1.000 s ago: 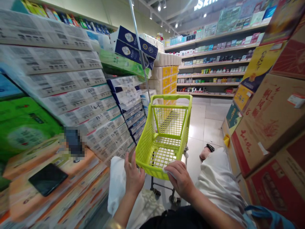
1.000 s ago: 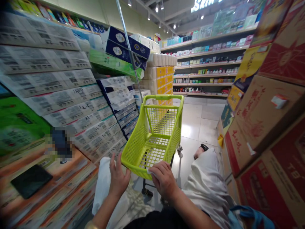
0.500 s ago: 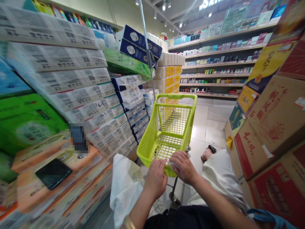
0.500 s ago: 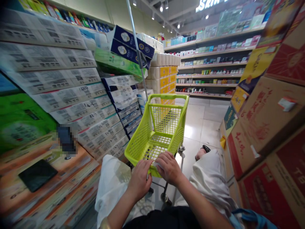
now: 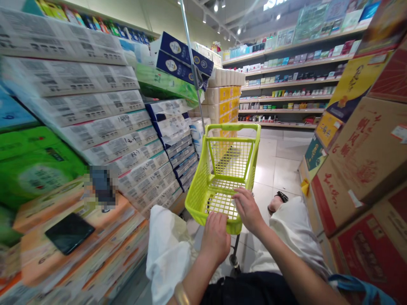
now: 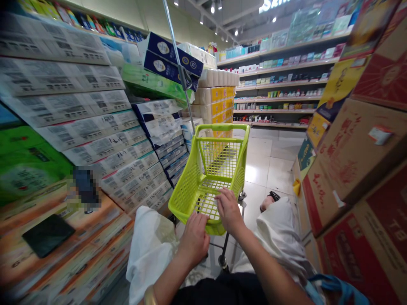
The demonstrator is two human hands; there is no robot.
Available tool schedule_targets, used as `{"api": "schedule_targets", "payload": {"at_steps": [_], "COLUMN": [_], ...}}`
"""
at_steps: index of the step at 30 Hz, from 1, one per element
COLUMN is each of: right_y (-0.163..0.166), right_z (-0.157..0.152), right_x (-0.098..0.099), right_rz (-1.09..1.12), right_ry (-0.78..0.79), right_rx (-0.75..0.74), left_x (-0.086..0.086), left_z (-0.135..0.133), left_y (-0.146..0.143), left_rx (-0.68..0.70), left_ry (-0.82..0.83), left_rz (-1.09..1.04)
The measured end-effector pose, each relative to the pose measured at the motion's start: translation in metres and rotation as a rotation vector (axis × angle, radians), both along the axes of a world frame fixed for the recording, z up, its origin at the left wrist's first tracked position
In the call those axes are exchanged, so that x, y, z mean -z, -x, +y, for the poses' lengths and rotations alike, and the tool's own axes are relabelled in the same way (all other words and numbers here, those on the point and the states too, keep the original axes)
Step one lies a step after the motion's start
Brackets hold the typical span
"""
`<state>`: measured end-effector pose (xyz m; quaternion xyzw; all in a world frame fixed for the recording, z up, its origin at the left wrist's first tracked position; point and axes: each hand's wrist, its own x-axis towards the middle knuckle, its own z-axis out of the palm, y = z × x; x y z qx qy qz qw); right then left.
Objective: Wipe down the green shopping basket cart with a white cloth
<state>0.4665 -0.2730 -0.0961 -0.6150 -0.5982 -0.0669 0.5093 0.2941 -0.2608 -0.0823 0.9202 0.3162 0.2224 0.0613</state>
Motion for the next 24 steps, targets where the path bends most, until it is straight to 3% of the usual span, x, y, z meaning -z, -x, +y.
{"api": "schedule_targets", "payload": {"at_steps": [4,10,13,20,24], "right_y": [-0.016,0.040,0.050,-0.002,0.014], "right_z": [0.013,-0.036,-0.048,-0.001,-0.010], "right_x": [0.000,0.017,0.018,0.007,0.009], "right_rz": [0.083,0.126,0.126,0.243,0.273], "right_ry": [0.022,0.009,0.033,0.096,0.071], "right_rx": [0.049,0.050,0.038,0.130,0.107], "left_x": [0.001,-0.004,-0.003,0.003,0.005], "left_z": [-0.003,-0.010,-0.010,-0.008,-0.010], "left_y": [0.000,-0.003,-0.001,0.003,0.002], "left_rx": [-0.009,-0.036,-0.006,0.006,-0.014], "left_ry": [-0.019,-0.015,-0.003,0.000,-0.006], "left_rz": [-0.004,-0.006,-0.039,-0.020,-0.024]}}
